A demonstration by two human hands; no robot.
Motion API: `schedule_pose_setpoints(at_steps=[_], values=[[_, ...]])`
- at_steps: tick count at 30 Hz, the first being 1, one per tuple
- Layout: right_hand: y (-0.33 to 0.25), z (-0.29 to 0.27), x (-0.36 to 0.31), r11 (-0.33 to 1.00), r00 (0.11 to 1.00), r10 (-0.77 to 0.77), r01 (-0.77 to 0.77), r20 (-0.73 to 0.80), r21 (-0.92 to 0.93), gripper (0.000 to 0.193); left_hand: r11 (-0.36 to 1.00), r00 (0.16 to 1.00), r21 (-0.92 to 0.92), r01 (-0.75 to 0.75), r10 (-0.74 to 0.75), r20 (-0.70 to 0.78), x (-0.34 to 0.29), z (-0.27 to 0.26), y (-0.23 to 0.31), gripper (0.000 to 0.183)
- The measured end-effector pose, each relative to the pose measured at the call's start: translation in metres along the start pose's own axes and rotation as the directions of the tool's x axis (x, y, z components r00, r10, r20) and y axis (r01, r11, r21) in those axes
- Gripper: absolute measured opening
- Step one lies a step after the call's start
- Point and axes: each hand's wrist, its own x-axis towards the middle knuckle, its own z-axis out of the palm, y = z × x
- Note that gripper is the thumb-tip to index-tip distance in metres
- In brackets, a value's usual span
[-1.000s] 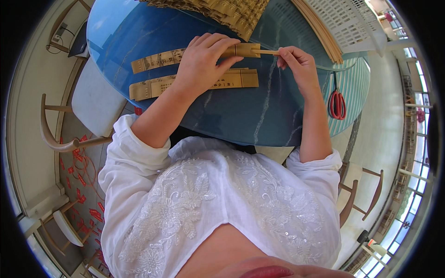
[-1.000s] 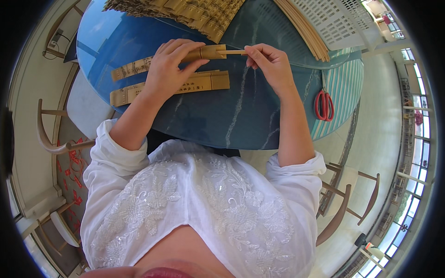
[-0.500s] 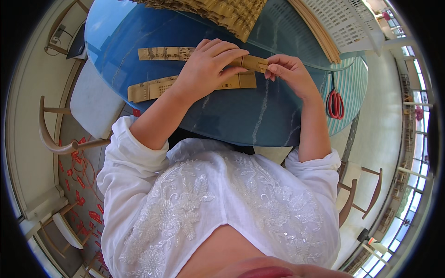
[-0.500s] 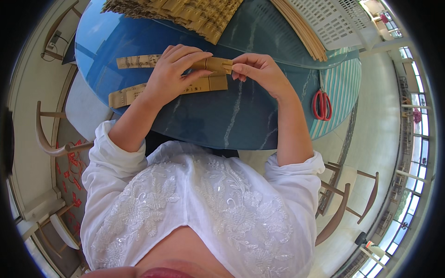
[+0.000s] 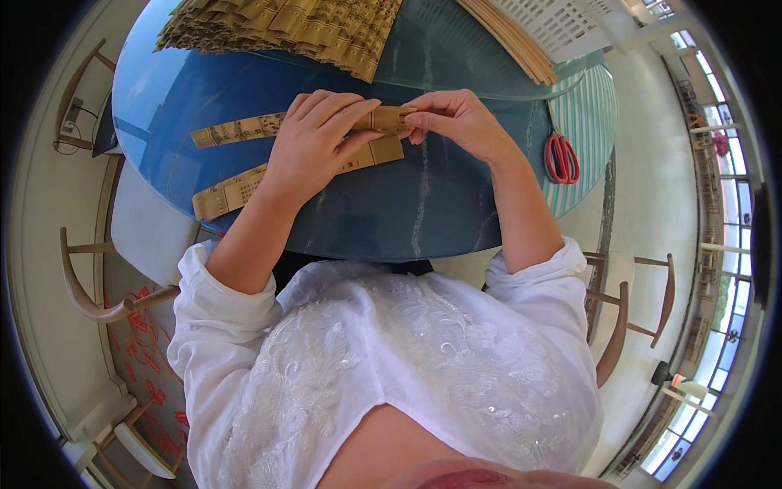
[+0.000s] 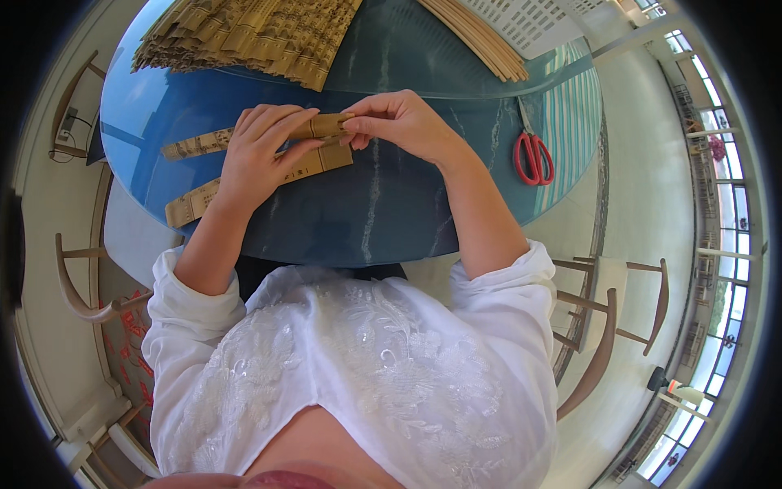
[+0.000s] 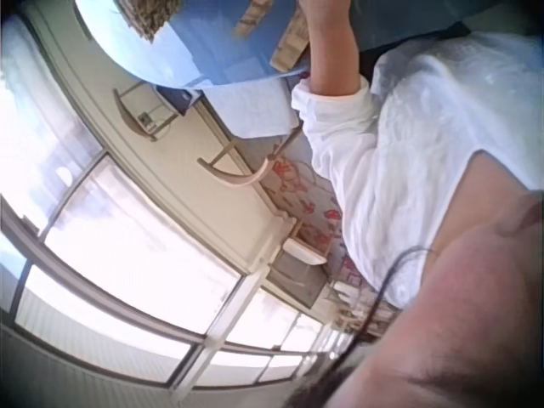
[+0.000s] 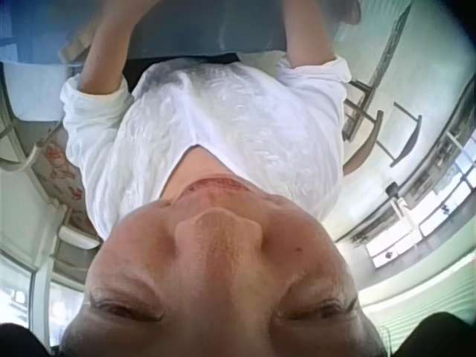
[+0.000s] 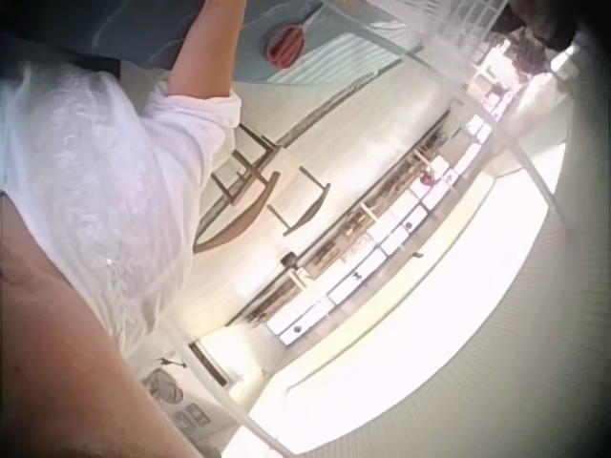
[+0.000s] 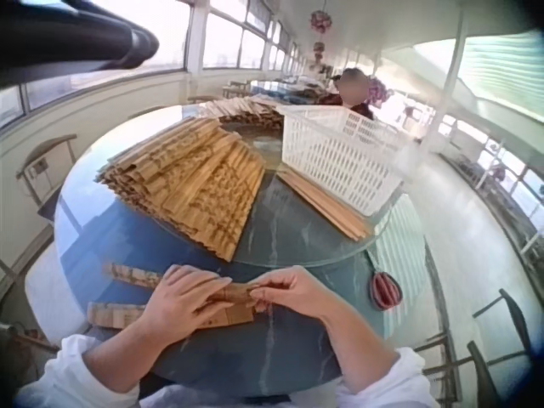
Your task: The person assembles bamboo strips by inserting thin sticks into slots on rectangular bamboo pieces. They repeatedly pick up a bamboo piece, insert a stick, and place the assembled unit on a growing stack on the table.
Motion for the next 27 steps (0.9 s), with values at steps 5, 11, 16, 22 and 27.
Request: schedule_pose_setpoints(at_steps=[5,11,16,22,27], values=[[-0.002,-0.017,-0.002,0.999,0.994,-0.044,0.046,-0.097,0.02,0.021,0.983,0.997,0.174,0.06,-0.05,-0.064,0.002,-0.004,-0.006,0.046],[-0.002,-0.012,-0.003,0.999,0.999,-0.01,0.012,-0.048,0.039,0.02,0.991,1.0,0.132,0.013,-0.01,-0.021,0.0,-0.003,-0.007,0.042],[-0.002,-0.013,-0.003,0.999,0.999,-0.002,0.005,-0.051,0.051,0.019,0.99,1.0,0.14,0.02,-0.022,0.013,0.003,-0.005,0.0,0.044],[-0.008,-0.022,-0.005,0.996,0.974,-0.069,0.08,-0.216,0.04,0.019,0.982,0.996,0.168,0.084,-0.084,-0.002,0.002,-0.006,-0.005,0.046],[-0.001,-0.042,-0.003,0.705,0.6,-0.513,-0.112,-0.614,-0.7,0.018,0.984,0.993,0.143,0.105,-0.11,0.029,0.004,-0.009,-0.004,0.045]])
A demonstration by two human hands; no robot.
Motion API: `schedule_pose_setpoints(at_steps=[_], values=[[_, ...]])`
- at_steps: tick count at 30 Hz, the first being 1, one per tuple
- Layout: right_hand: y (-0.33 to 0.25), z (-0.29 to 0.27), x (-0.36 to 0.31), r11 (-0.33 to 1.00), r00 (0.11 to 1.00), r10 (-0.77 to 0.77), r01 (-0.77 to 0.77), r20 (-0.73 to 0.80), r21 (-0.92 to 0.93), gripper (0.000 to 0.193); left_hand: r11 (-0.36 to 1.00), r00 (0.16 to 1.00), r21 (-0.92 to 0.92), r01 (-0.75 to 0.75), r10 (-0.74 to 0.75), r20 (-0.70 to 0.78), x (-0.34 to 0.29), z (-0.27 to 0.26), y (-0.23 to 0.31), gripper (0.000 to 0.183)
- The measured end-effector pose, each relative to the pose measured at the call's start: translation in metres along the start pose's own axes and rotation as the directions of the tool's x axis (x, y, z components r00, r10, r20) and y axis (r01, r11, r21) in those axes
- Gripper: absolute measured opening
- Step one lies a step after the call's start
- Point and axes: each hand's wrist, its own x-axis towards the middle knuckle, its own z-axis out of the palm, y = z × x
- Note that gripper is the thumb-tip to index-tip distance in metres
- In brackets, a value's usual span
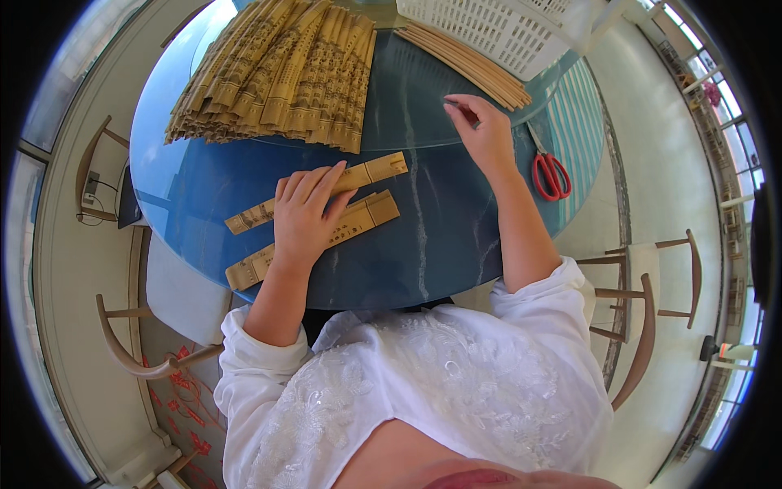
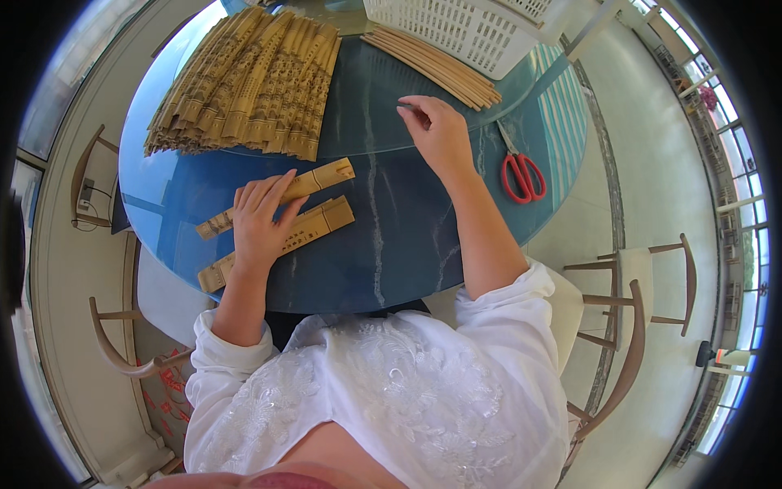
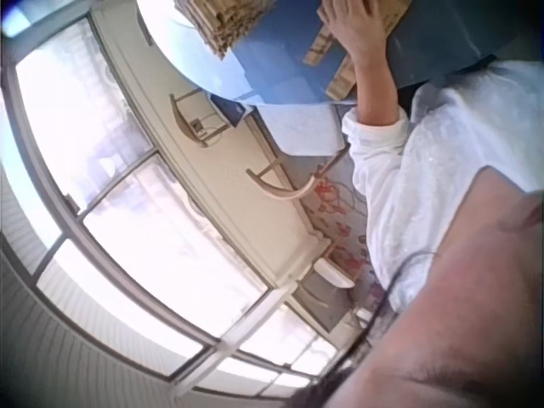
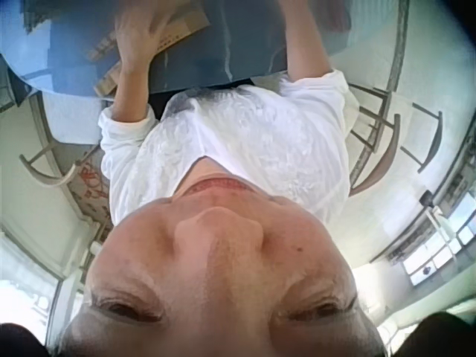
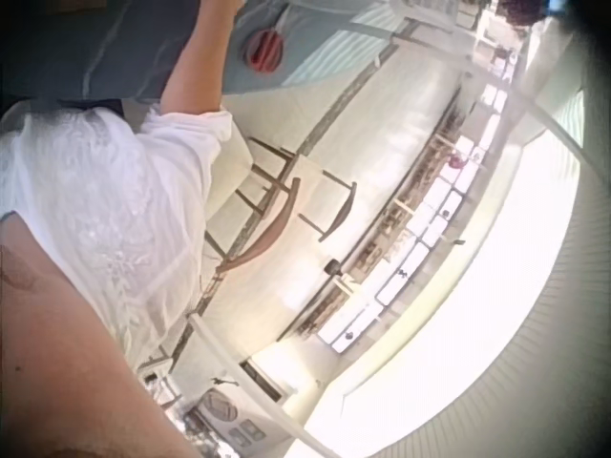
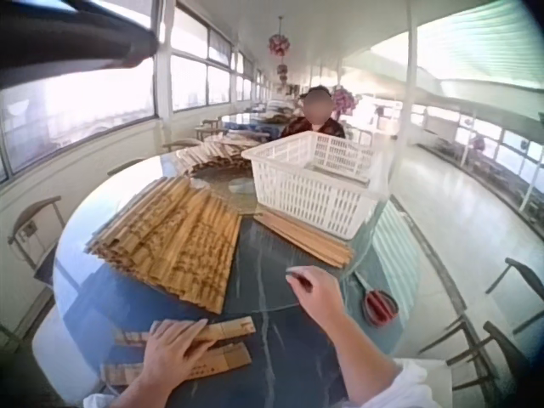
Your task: The person assembles bamboo strips by inserting thin sticks into slots on rectangular bamboo pieces. They repeatedly pick up a bamboo piece, insert a stick, and place the assembled unit on a growing stack on the table.
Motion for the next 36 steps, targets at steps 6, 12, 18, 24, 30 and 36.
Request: schedule_pose_setpoints(at_steps=[6,12,18,24,30,36], values=[[0.062,-0.003,0.021,0.886,0.945,-0.248,0.131,-0.216,-0.444,0.019,0.999,1.0,-0.035,-0.029,0.029,-0.002,0.0,-0.003,0.001,0.046],[0.074,0.0,0.022,0.845,0.943,-0.235,0.079,-0.235,-0.53,0.022,0.997,0.999,-0.074,-0.035,0.035,0.005,0.001,-0.007,0.004,0.046],[0.082,-0.003,0.02,0.827,0.948,-0.206,0.037,-0.241,-0.561,0.019,0.994,1.0,-0.11,-0.024,0.023,-0.015,-0.002,-0.007,0.003,0.045],[0.079,-0.01,0.017,0.828,0.961,-0.164,0.01,-0.225,-0.56,0.013,0.996,1.0,-0.093,0.003,-0.005,-0.021,-0.002,-0.007,0.0,0.044],[0.075,-0.011,0.014,0.84,0.975,-0.112,-0.01,-0.192,-0.542,0.01,0.997,0.999,-0.078,0.023,-0.026,-0.042,-0.003,-0.002,-0.003,0.043],[0.059,-0.016,0.011,0.866,0.992,0.045,-0.096,-0.114,-0.492,0.013,0.997,0.998,-0.072,0.042,-0.045,-0.041,-0.001,-0.001,-0.004,0.042]])
